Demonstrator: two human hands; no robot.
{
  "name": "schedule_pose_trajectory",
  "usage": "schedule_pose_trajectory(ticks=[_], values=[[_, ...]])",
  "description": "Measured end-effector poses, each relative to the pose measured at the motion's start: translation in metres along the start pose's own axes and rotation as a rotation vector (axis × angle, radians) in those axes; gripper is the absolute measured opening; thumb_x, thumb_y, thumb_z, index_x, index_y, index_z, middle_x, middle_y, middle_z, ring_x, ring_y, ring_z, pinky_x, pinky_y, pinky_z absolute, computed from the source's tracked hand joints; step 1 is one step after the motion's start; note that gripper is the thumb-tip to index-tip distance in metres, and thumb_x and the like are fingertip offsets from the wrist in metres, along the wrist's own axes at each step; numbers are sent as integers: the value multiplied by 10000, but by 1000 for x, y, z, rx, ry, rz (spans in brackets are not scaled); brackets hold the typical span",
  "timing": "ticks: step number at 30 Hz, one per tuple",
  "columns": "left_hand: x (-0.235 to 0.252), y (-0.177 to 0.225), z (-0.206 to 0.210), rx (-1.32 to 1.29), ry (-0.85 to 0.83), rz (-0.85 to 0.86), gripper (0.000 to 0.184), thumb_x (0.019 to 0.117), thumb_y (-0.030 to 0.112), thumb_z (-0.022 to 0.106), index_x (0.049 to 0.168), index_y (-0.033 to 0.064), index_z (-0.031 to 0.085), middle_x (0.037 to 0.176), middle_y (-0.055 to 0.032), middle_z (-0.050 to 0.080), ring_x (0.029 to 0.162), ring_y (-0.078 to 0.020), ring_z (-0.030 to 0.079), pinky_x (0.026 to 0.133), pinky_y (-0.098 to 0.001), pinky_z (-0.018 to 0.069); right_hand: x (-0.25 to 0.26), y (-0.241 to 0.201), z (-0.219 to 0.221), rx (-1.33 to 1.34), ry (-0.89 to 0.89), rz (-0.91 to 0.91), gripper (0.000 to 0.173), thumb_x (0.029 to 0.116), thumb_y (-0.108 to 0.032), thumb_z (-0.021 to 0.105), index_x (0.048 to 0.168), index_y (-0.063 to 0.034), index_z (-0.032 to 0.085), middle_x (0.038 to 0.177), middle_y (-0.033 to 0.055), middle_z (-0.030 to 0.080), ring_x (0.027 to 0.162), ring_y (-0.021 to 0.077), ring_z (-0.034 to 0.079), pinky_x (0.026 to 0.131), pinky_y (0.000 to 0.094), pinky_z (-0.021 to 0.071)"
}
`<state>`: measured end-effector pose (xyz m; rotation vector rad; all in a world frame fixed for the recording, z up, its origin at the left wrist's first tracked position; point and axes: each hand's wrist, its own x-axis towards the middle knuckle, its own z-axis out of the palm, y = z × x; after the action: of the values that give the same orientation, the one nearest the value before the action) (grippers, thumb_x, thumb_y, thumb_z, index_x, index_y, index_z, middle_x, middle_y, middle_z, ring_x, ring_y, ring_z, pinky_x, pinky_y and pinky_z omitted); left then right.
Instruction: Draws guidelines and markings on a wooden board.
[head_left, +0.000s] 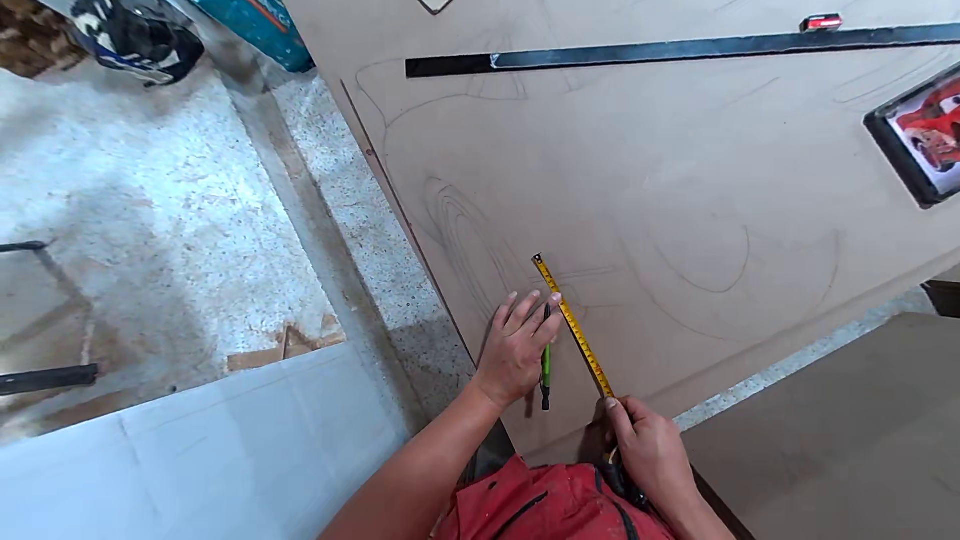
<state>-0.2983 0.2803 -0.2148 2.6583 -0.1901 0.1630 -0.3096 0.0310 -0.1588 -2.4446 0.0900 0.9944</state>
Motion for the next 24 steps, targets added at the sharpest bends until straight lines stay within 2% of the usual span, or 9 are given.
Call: schedule_pose_trajectory(ticks=[6,14,24], values=[[-2,-2,1,-8,-18,-31,363,1070,269,488,1386,173,639,1605,12,460,1542,-237,316,1267,-509,254,1,-12,3,-51,-32,28,481,1060,-522,394,863,-241,731,697,-100,701,634,69,675,602,370,570],[0,-2,5,-24,57,-46,350,1054,244,508,1338,125,674,1570,-14,506,1512,-238,377,1262,-498,280,13,-32,-8,-131,-124,148,573,1054,-581,374,770,-220,718,689,-61,690,667,116,677,640,417,546],[1,-2,5,-29,60,-48,356,1044,236,510,1332,96,664,1579,-37,494,1520,-250,363,1264,-504,273,18,-34,-5,-182,-120,151,590,1051,-588,374,737,-220,712,684,-49,679,679,129,675,638,428,535]])
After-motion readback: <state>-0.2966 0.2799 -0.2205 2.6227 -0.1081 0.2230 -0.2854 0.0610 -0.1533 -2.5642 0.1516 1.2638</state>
